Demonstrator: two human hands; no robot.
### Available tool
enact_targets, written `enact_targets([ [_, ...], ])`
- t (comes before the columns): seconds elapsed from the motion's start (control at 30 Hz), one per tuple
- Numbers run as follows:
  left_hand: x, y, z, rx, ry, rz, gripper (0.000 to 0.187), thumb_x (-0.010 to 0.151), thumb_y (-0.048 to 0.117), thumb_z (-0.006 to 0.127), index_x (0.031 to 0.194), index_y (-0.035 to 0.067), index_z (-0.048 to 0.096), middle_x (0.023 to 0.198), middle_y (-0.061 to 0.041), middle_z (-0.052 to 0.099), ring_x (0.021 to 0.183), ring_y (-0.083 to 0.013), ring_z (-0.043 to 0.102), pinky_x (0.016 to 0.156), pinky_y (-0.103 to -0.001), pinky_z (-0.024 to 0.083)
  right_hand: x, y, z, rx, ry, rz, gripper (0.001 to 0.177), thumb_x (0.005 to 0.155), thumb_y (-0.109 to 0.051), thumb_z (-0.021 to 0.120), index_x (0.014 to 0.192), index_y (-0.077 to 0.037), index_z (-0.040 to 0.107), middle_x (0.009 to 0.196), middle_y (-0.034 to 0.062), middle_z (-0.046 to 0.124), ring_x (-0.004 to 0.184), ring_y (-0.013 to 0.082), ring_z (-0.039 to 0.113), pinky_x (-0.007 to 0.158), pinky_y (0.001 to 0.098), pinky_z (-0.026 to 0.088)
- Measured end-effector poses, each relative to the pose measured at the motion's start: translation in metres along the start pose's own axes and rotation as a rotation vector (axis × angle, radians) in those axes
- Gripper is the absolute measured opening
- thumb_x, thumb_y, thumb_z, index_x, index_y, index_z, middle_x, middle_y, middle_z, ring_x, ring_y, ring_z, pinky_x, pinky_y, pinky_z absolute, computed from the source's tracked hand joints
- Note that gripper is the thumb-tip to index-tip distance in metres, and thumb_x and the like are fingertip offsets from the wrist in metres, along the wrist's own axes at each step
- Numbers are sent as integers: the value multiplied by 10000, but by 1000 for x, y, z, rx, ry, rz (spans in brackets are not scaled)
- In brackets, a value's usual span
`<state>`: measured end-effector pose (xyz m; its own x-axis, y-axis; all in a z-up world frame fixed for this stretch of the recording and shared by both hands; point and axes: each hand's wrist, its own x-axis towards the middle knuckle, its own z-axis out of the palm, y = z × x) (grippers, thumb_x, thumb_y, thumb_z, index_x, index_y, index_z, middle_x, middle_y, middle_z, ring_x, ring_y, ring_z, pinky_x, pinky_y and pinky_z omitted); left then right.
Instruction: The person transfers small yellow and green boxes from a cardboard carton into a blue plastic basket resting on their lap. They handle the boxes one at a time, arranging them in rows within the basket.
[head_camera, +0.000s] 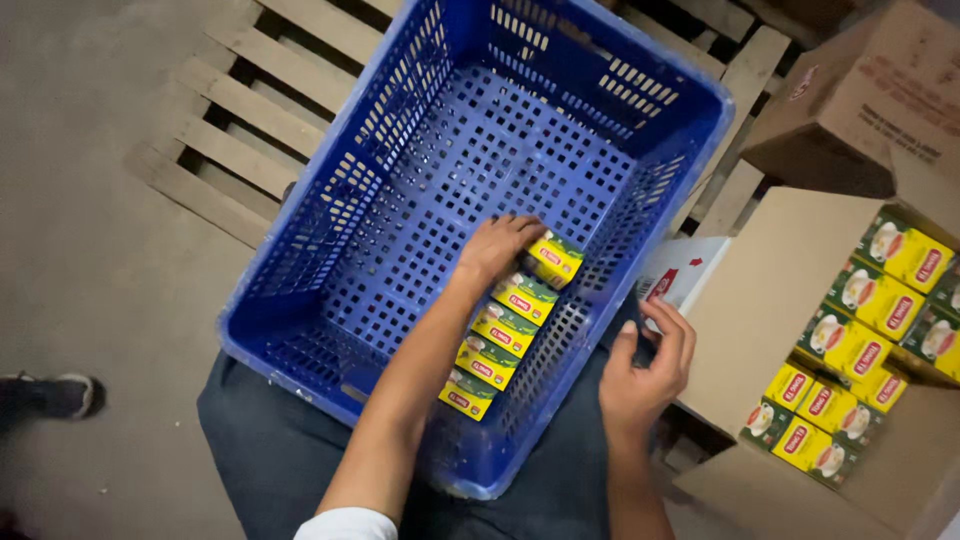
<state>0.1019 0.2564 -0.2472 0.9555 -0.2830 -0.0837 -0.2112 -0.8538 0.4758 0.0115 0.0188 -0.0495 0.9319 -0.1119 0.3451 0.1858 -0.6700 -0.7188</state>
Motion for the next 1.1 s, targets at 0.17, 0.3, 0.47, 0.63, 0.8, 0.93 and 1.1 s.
enact_targets([
  [0.17,33,-19,36,172,13,30,802,822,145,853,1552,288,554,1440,-18,675,1230,-320,699,950,-519,598,5,-6,1,32,3,66,256,1001,-17,703,1256,-27,728,1300,146,671,1226,344,696,925,371,603],
  [0.3,46,-19,50,79,-148,8,769,918,187,817,1593,251,454,1657,-92,534,1379,-358,590,953,-540,501,8,-20,-1,14,-51,78,230,1038,-4,629,1246,12,726,1343,212,693,1268,327,674,1015,416,564],
  [0.47,47,-12,42,-16,-126,-28,568,938,157,809,1419,174,506,1550,-149,609,1191,-364,636,867,-538,563,11,-25,-2,8,-64,62,199,1048,10,620,1211,22,734,1323,227,696,1254,339,685,1025,425,562],
  [0.63,28,-6,13,-469,-120,-266,550,900,148,850,1349,211,539,1350,-104,688,1182,-264,710,944,-468,615,9,-16,-2,24,-65,45,147,1067,-14,633,1153,4,750,1248,205,716,1213,333,704,1071,437,559],
  [0.8,-4,-5,-24,-670,231,-142,736,775,272,982,1359,112,564,1249,-210,691,1157,-433,696,961,-539,573,3,5,3,83,-58,26,112,1068,-31,662,1128,-26,757,1184,170,749,1152,340,743,922,386,602],
  [0.93,-51,38,-99,-873,305,-134,683,694,136,1013,1230,61,597,1185,-284,691,1153,-567,692,926,-621,642,2,4,-1,138,-81,69,123,1053,-21,703,1155,-50,764,1157,159,759,1093,358,767,810,359,615],
  [1.1,-97,95,-167,-818,317,-4,663,671,224,1049,1192,69,670,1128,-203,729,1111,-460,731,883,-547,654,-11,46,-2,491,-145,250,217,1093,-26,636,1300,-5,698,1222,199,757,1119,300,765,890,364,613],
])
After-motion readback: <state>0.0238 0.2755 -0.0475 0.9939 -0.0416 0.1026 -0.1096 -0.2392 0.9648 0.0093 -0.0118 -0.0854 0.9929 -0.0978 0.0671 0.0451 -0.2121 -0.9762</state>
